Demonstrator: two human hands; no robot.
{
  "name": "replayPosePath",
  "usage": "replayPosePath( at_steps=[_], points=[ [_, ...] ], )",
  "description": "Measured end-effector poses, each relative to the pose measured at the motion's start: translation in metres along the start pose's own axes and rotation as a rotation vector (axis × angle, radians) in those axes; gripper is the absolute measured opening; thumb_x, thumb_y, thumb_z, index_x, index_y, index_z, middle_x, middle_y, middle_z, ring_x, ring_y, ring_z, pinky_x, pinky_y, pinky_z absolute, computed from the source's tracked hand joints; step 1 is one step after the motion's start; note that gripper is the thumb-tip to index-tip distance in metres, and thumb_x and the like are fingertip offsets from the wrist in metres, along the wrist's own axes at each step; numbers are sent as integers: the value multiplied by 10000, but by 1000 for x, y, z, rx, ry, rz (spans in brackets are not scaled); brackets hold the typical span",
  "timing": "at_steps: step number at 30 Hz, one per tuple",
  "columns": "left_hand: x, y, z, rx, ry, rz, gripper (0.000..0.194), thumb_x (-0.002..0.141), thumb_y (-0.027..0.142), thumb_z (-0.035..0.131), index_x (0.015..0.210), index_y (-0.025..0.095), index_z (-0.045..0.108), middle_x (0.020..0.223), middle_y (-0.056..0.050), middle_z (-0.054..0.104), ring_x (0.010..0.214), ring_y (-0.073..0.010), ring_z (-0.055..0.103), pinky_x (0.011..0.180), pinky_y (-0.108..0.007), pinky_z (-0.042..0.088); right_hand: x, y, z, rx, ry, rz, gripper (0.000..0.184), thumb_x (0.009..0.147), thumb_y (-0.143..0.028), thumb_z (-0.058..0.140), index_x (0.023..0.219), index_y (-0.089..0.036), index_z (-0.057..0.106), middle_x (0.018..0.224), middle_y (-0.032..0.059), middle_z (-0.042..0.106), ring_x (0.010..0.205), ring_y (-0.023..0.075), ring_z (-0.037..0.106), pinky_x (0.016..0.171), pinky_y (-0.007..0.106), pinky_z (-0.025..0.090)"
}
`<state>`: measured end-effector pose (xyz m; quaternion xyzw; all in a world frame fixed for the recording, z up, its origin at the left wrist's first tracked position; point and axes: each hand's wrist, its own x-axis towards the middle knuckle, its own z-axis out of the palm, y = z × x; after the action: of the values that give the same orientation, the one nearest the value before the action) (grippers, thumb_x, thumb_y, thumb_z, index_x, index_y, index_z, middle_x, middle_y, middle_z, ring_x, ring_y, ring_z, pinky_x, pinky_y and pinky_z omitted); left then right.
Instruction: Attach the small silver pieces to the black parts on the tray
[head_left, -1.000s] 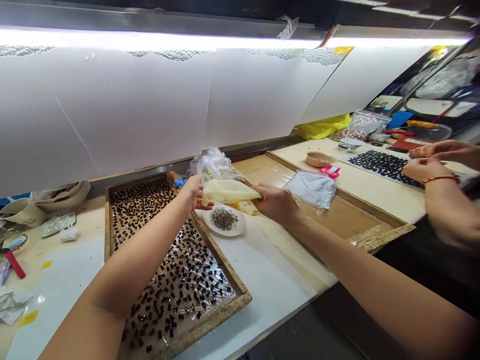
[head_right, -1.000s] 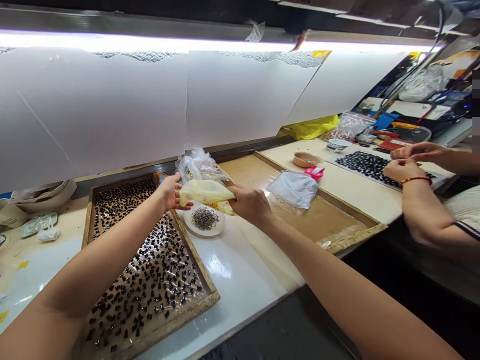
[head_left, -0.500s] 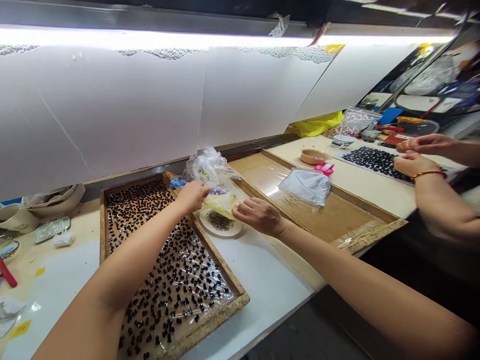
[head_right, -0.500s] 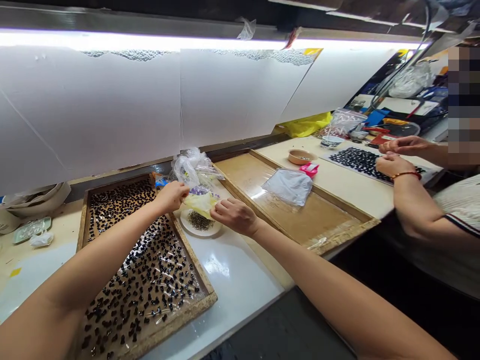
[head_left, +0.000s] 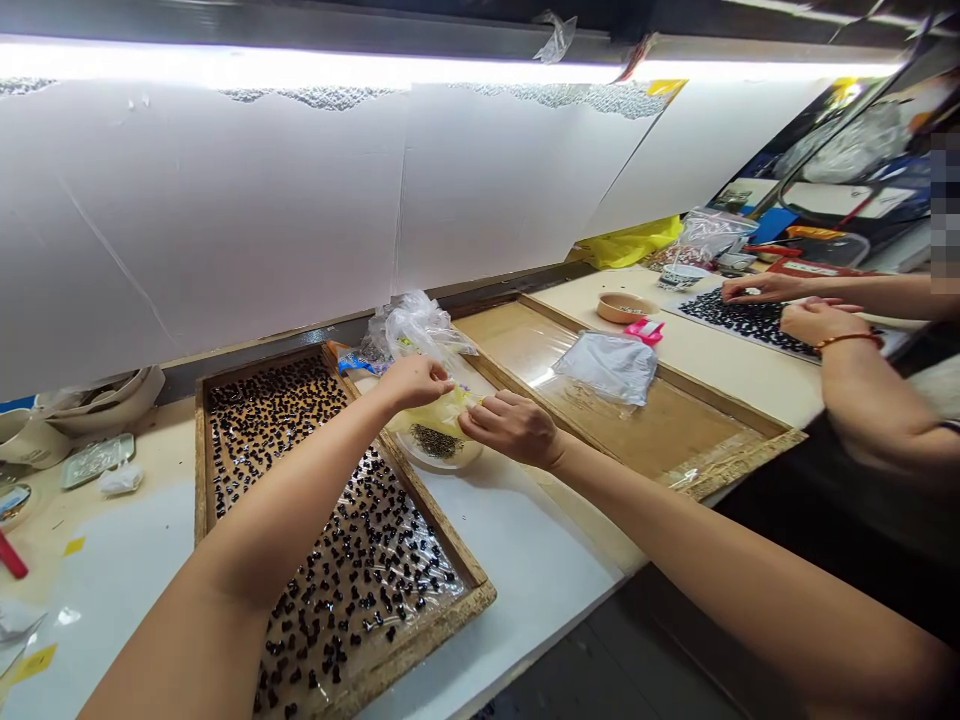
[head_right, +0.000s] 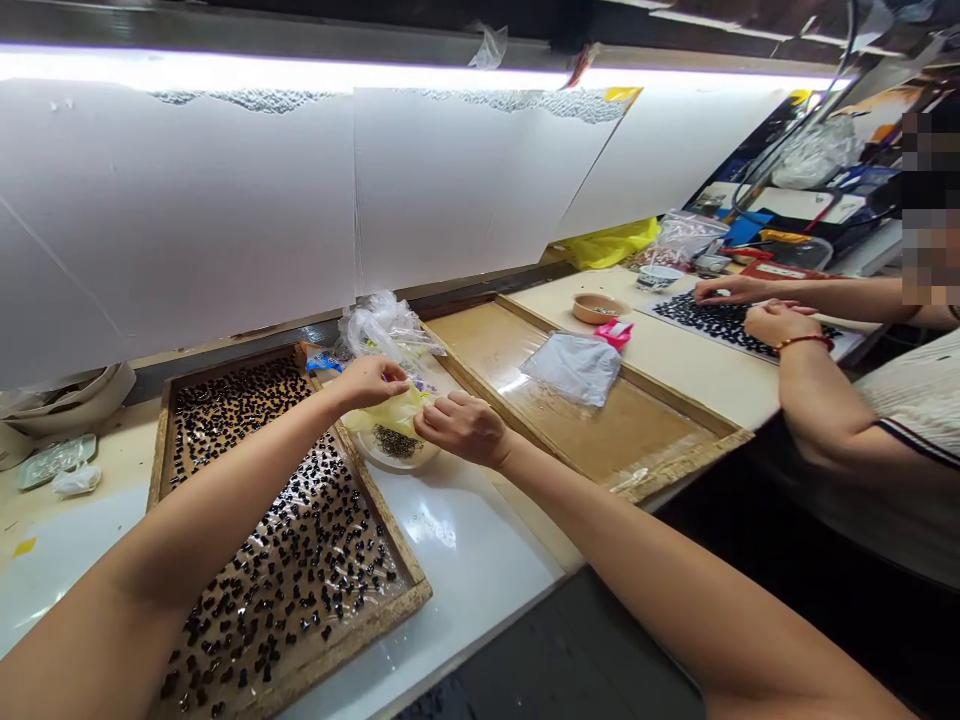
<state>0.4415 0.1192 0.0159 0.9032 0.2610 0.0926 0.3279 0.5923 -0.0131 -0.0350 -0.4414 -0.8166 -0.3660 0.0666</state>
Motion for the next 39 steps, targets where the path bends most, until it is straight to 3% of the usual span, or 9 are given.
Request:
replayPosePath(
  at_steps=[7,14,17,20,24,26,30,35,39],
  points=[
    [1,6,-1,-15,-2,32,318,857,333,533,1116,148,548,1122,-80,575,955,-196,581,803,-399,500,-6,-8,-2,43,45,79,174,854,-98,460,866,-196,602,624,4,577,585,142,464,579,303,328],
    [2,11,-7,-60,18,102,269,852,328,543,1028,130,585,1019,-59,613,869,-170,602,746,-356,514,-17,-14,-7,139,47,171,231,814,-131,469,1005,-175,592,734,44,646,656,165,541,606,302,390],
    [4,10,-6,-62,17,121,263,856,325,538,1030,132,580,1008,-59,614,858,-163,603,746,-356,515,-16,-17,-13,235,34,224,236,827,-290,532,1027,-178,587,815,65,669,708,183,579,626,303,421],
    [6,9,-5,-63,19,124,274,855,328,538,1043,132,576,1022,-61,609,865,-168,601,745,-358,515,-10,-17,-17,432,64,432,354,815,-445,537,1045,-178,570,898,86,665,732,200,606,627,308,448],
    [8,10,-1,-84,19,145,239,847,316,552,984,124,594,959,-47,624,820,-153,604,723,-342,513,5,-11,-14,512,146,725,289,876,-351,462,1087,-162,521,811,57,629,500,127,536,507,274,427],
    [8,12,2,-100,32,162,177,817,279,589,885,121,634,844,-28,645,753,-136,602,692,-303,499,13,-7,-10,542,174,804,229,848,-334,515,1001,-172,566,785,46,611,487,121,516,507,274,429],
    [0,18,1,-128,119,182,125,758,236,610,774,146,695,738,-24,676,696,-132,590,672,-258,457,20,-4,-6,615,214,853,140,819,-296,545,756,-203,627,749,43,602,625,163,567,579,285,453],
    [-17,15,-14,-139,303,125,198,795,228,531,886,152,688,968,-76,684,909,-186,583,837,-309,426,17,3,-12,687,244,892,160,814,-236,501,774,-212,654,763,38,639,727,180,601,651,290,467],
    [-23,2,-23,-183,320,30,161,808,210,530,859,152,671,911,-66,684,881,-184,599,839,-319,443,14,11,-17,721,218,938,172,796,-230,492,736,-202,651,740,37,649,698,180,603,625,282,457]
  ],
)
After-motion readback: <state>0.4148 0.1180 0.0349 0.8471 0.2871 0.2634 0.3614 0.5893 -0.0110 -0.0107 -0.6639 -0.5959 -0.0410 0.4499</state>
